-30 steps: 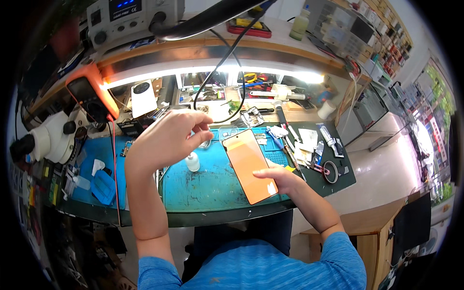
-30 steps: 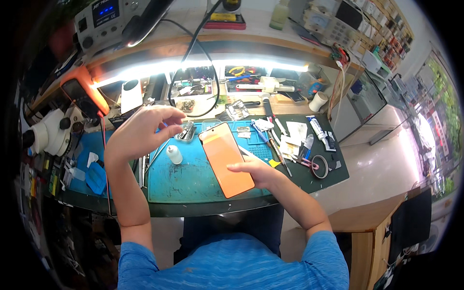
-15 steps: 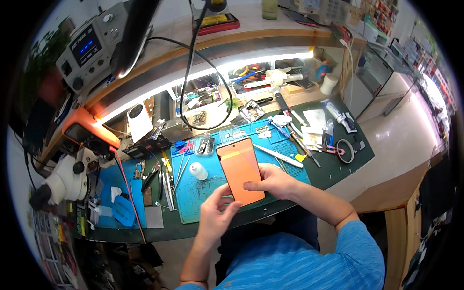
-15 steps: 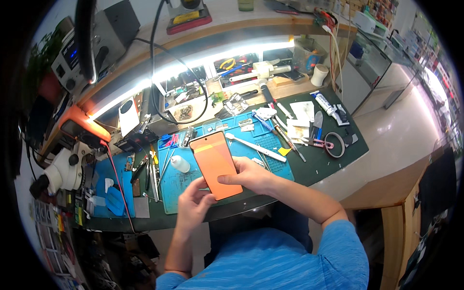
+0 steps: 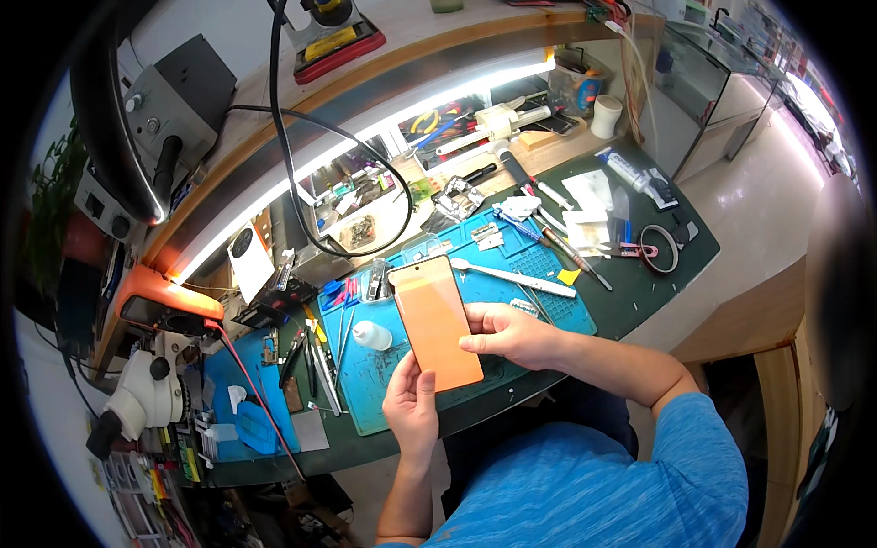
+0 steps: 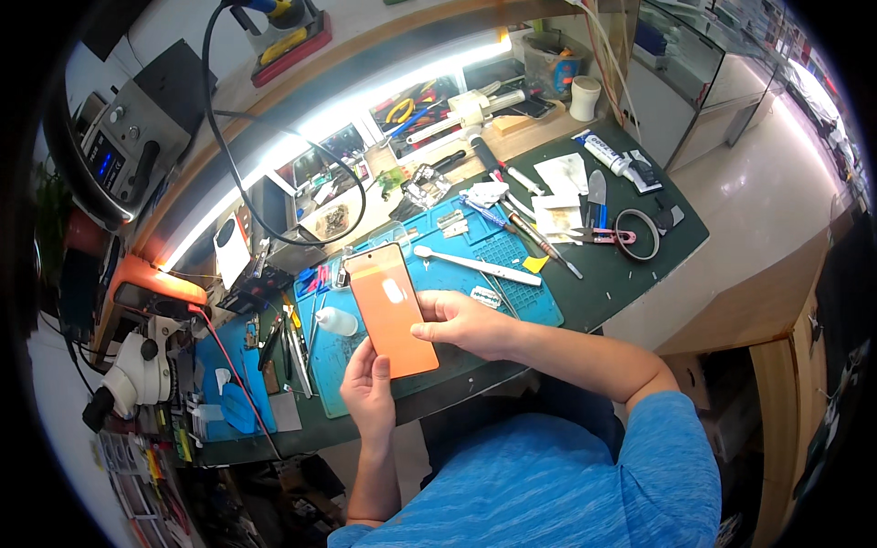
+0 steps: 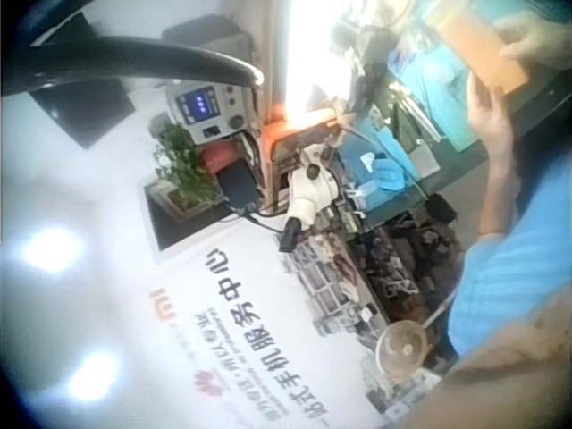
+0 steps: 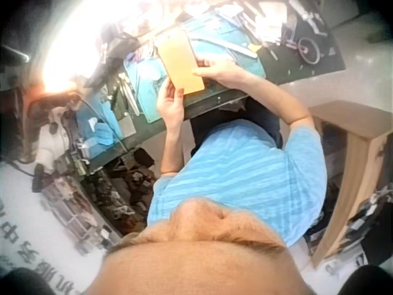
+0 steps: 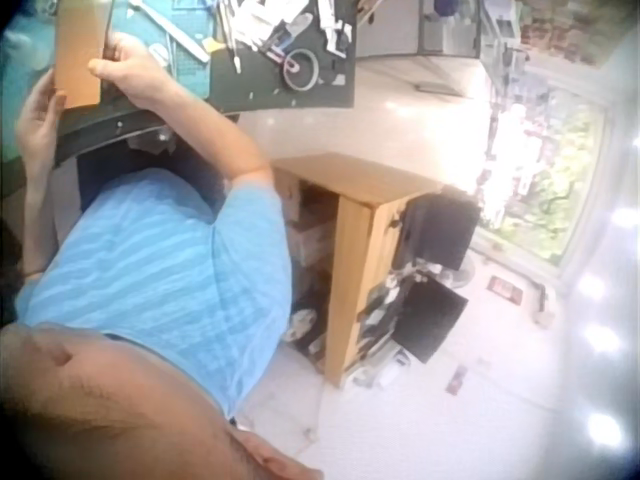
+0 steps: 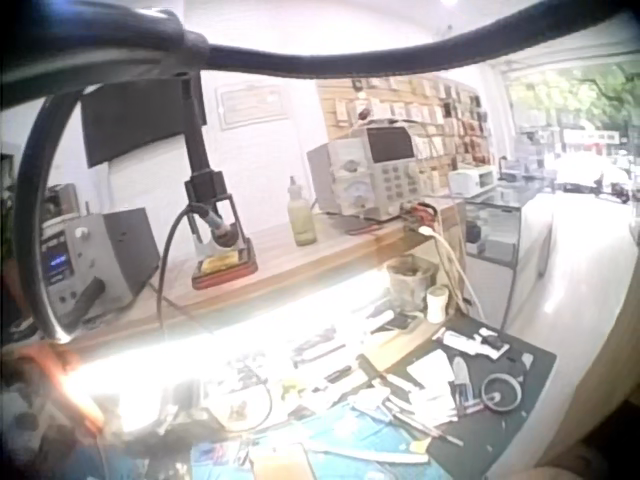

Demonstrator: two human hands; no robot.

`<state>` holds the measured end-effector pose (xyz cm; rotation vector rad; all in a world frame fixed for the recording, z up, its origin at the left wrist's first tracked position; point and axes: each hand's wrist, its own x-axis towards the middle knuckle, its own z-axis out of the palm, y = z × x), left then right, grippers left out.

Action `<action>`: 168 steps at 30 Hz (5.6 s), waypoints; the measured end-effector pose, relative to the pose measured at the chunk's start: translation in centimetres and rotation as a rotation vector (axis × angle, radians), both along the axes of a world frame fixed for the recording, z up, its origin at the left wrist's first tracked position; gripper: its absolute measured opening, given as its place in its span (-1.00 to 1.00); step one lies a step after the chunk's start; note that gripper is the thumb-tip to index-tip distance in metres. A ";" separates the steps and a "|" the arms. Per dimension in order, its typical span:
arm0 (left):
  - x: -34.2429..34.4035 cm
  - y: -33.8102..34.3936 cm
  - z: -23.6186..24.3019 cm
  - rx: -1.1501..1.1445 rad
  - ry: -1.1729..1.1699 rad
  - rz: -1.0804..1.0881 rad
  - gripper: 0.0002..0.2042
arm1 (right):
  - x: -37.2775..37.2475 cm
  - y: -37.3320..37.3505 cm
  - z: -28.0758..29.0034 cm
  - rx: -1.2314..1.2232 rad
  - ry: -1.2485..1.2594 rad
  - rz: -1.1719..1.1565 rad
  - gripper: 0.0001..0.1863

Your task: The person disassembles a smartphone, removes the battery, and cleans the internal components using a toothbrush and liquid. They then reassemble the phone and place the back cover on it.

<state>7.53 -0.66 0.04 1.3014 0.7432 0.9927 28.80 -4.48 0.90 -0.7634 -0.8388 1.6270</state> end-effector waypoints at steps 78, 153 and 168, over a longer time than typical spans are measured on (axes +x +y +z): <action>-0.9 -0.4 -0.7 0.155 -0.082 0.176 -0.62 | 0.6 1.3 2.6 -0.195 -0.324 -0.295 -0.64; 0.8 -3.6 -4.5 1.165 0.201 0.411 -0.54 | 10.7 -105.7 1.6 -2.201 -1.547 -1.297 -0.01; 0.6 -3.3 -3.6 0.864 -0.004 0.243 -0.33 | 20.6 -45.1 2.4 -0.260 -1.370 -1.378 -0.03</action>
